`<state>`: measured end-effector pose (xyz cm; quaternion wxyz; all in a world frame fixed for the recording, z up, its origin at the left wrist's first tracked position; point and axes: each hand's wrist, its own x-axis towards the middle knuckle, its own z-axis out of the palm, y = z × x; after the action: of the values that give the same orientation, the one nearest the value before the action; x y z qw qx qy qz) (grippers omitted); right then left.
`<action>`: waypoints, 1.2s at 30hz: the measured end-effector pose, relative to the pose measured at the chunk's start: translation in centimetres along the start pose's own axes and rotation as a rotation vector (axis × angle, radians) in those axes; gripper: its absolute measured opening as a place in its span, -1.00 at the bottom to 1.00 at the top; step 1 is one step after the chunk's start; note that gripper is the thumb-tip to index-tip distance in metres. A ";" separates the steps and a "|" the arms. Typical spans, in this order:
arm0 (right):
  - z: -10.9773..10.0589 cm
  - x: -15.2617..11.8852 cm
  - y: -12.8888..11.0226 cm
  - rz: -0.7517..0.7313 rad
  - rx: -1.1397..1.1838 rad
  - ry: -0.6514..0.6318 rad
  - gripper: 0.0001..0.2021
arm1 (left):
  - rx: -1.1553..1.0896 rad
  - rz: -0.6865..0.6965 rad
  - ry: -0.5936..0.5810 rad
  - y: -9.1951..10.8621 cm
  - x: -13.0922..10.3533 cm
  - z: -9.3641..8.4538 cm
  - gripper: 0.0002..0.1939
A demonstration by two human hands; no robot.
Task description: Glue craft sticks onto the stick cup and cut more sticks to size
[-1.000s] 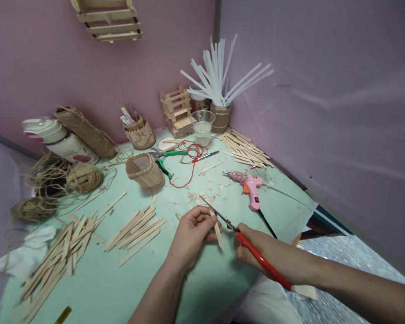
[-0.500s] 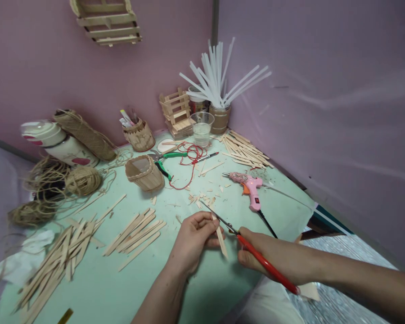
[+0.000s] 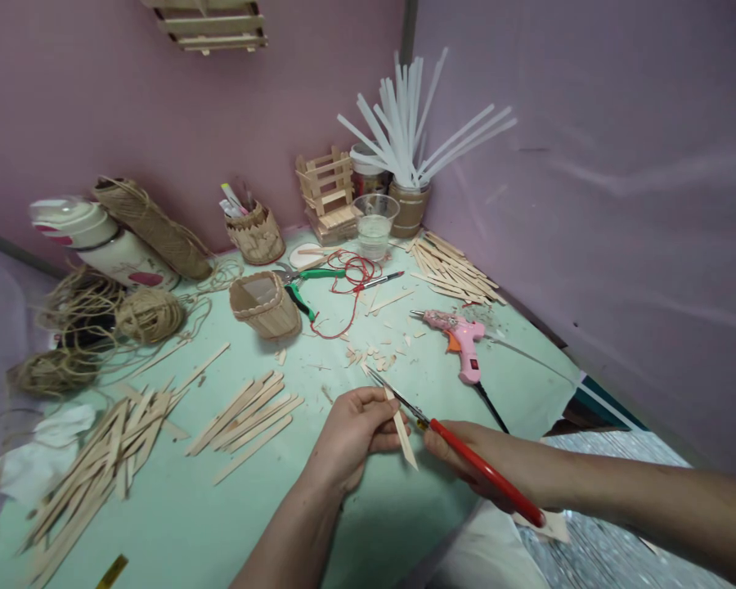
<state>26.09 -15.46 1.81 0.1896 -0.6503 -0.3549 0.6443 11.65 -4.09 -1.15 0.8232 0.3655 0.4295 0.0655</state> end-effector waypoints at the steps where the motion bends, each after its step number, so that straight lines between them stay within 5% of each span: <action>1: 0.1 0.2 0.2 0.018 0.020 0.005 -0.62 | 0.004 -0.004 0.000 0.0 0.0 0.0 -0.78; 15: 0.4 1.0 0.1 0.006 0.043 0.000 -0.50 | 0.001 -0.045 0.016 0.1 0.3 -0.2 -0.91; 24: 0.1 -0.8 0.3 0.071 0.206 0.065 -0.53 | 0.071 -0.047 -0.012 0.5 -0.1 -0.5 -0.81; 32: 1.1 3.6 1.4 -0.465 0.857 0.192 -0.44 | 0.035 0.102 -0.005 0.8 -0.4 -0.8 -0.65; 36: 1.6 6.1 1.1 -0.591 0.985 0.249 -0.48 | 0.000 0.156 0.047 1.0 -0.2 -0.8 -0.64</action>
<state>24.30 -12.27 -3.41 0.6814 -0.4299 -0.1553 0.5717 11.09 -3.04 -0.68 0.8054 0.3961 0.4188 0.1382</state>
